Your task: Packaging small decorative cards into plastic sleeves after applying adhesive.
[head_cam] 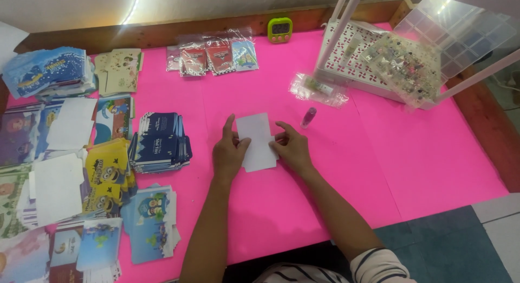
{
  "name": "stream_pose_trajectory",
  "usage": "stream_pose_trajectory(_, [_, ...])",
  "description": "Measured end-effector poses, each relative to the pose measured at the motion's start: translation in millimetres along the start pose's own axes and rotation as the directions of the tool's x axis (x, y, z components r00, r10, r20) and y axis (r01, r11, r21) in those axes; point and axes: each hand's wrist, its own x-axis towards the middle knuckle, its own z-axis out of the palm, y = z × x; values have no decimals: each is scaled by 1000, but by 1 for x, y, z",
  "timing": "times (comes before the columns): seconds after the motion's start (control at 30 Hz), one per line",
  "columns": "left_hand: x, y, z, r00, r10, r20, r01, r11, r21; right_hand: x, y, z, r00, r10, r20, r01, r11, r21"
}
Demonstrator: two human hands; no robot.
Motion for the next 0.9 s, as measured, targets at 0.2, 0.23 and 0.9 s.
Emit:
stream_pose_trajectory(0.2, [-8, 12, 15, 995, 64, -81, -57, 994, 91, -4, 5, 10, 968, -207, -142, 163, 947, -275])
stream_pose_trajectory(0.23, [-9, 16, 12, 995, 53, -88, -49, 998, 42, -3, 7, 11, 946, -277, -168, 216, 925, -313])
stream_pose_trajectory(0.9, [-9, 17, 9, 994, 92, -66, -99, 989, -110, 10, 22, 6, 854, -376, -359, 325, 925, -196])
